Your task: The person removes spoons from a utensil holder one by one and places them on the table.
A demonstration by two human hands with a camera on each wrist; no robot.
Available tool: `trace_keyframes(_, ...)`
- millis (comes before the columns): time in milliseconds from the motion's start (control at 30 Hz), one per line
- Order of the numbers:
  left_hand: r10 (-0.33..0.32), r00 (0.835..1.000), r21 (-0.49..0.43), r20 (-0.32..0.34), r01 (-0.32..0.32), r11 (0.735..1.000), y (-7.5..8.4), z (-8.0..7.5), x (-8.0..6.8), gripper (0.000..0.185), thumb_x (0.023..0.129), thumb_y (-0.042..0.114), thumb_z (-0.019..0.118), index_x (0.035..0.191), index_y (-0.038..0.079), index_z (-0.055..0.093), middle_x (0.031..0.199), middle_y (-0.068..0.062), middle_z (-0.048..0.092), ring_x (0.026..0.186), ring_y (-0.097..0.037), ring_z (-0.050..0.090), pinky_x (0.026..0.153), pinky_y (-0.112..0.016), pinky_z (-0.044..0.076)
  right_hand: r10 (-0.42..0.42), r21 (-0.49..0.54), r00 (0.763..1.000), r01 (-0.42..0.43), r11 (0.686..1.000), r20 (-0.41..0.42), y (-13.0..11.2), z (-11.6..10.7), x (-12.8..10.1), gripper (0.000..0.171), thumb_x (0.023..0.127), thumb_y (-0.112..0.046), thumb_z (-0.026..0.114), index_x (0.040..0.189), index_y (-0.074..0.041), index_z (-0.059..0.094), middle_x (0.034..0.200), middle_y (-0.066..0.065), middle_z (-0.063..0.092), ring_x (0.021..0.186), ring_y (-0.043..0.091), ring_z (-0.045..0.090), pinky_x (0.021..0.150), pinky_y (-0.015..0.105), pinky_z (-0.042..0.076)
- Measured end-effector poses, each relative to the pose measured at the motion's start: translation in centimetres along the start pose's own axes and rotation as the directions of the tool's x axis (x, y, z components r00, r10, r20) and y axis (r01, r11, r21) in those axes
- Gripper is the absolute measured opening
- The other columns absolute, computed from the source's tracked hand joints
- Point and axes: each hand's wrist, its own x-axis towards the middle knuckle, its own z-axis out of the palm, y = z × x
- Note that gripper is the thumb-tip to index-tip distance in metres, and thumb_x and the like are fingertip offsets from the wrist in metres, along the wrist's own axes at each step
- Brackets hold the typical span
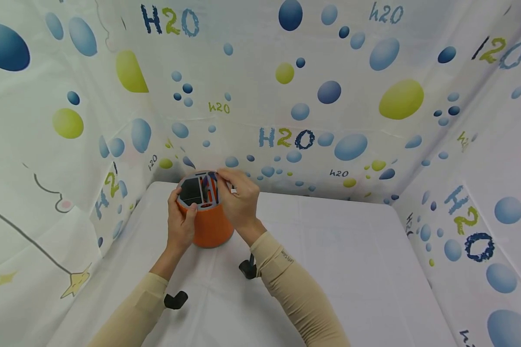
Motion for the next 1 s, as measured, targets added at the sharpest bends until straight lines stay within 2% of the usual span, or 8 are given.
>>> trace_keyframes(200, 0.008, 1.0, -0.002, 0.001, -0.008, 1.0, 0.0, 0.0, 0.0, 0.064, 0.104, 0.029, 0.058, 0.16, 0.025, 0.027, 0.16, -0.004, 0.038, 0.139, -0.023, 0.044, 0.118, -0.054, 0.04, -0.033, -0.006, 0.999, 0.033, 0.999, -0.015, -0.4, -0.1, 0.4, 0.009, 0.091, 0.003, 0.074, 0.098, 0.007, 0.079, 0.097, 0.018, 0.079, 0.085, 0.027, 0.077, 0.077, 0.028, 0.063)
trace_keyframes(600, 0.002, 1.0, -0.02, -0.002, -0.002, 1.0, 0.1, 0.0, 0.0, 0.066, 0.103, 0.025, 0.06, 0.16, 0.024, 0.027, 0.159, -0.006, 0.039, 0.138, -0.025, 0.046, 0.115, -0.053, 0.042, -0.107, -0.041, 0.994, 0.106, 0.994, -0.021, -1.1, -0.3, 1.1, 0.007, 0.09, 0.006, 0.073, 0.094, 0.005, 0.078, 0.092, 0.017, 0.077, 0.084, 0.026, 0.074, 0.076, 0.029, 0.062)
trace_keyframes(733, -0.006, 1.0, -0.031, -0.004, 0.006, 1.0, 0.7, 0.0, 0.0, 0.066, 0.103, 0.021, 0.06, 0.16, 0.019, 0.027, 0.16, -0.01, 0.038, 0.138, -0.028, 0.046, 0.116, -0.056, 0.042, -0.138, -0.05, 0.99, 0.137, 0.989, -0.022, -1.5, -0.4, 1.3, 0.006, 0.089, 0.006, 0.072, 0.092, 0.006, 0.077, 0.09, 0.017, 0.075, 0.083, 0.026, 0.072, 0.076, 0.029, 0.062)
trace_keyframes(800, -0.01, 1.0, -0.032, -0.001, 0.01, 0.999, 1.9, -0.1, -0.2, 0.065, 0.103, 0.018, 0.059, 0.159, 0.012, 0.027, 0.159, -0.015, 0.038, 0.137, -0.033, 0.046, 0.117, -0.044, 0.042, -0.155, -0.049, 0.988, 0.153, 0.987, -0.024, -1.5, -0.4, 1.3, 0.005, 0.089, 0.006, 0.072, 0.091, 0.006, 0.076, 0.089, 0.017, 0.075, 0.082, 0.026, 0.072, 0.075, 0.029, 0.062)
trace_keyframes(867, -0.013, 1.0, -0.031, 0.002, 0.013, 0.999, 1.9, -0.1, -0.2, 0.065, 0.103, 0.019, 0.059, 0.159, 0.012, 0.027, 0.159, -0.015, 0.037, 0.138, -0.033, 0.046, 0.117, -0.032, 0.041, -0.168, -0.05, 0.985, 0.167, 0.985, -0.029, -1.6, -0.4, 1.4, 0.005, 0.089, 0.006, 0.071, 0.091, 0.006, 0.075, 0.088, 0.017, 0.074, 0.081, 0.026, 0.071, 0.074, 0.029, 0.062)
trace_keyframes(967, -0.011, 1.0, -0.012, 0.006, 0.011, 1.0, 1.4, -0.1, -0.1, 0.065, 0.103, 0.023, 0.059, 0.16, 0.017, 0.026, 0.159, -0.011, 0.038, 0.137, -0.029, 0.047, 0.114, -0.028, 0.042, -0.187, -0.056, 0.982, 0.185, 0.981, -0.035, -1.7, -0.4, 1.5, 0.005, 0.089, 0.007, 0.07, 0.09, 0.005, 0.075, 0.087, 0.017, 0.072, 0.08, 0.026, 0.07, 0.072, 0.028, 0.061)
trace_keyframes(1000, -0.01, 1.0, -0.008, 0.005, 0.011, 1.0, 0.8, -0.1, -0.1, 0.066, 0.103, 0.025, 0.059, 0.16, 0.021, 0.026, 0.159, -0.008, 0.038, 0.137, -0.027, 0.047, 0.115, -0.033, 0.043, -0.193, -0.059, 0.981, 0.191, 0.98, -0.036, -1.7, -0.4, 1.5, 0.005, 0.088, 0.008, 0.07, 0.089, 0.005, 0.074, 0.087, 0.017, 0.072, 0.08, 0.025, 0.07, 0.071, 0.028, 0.061)
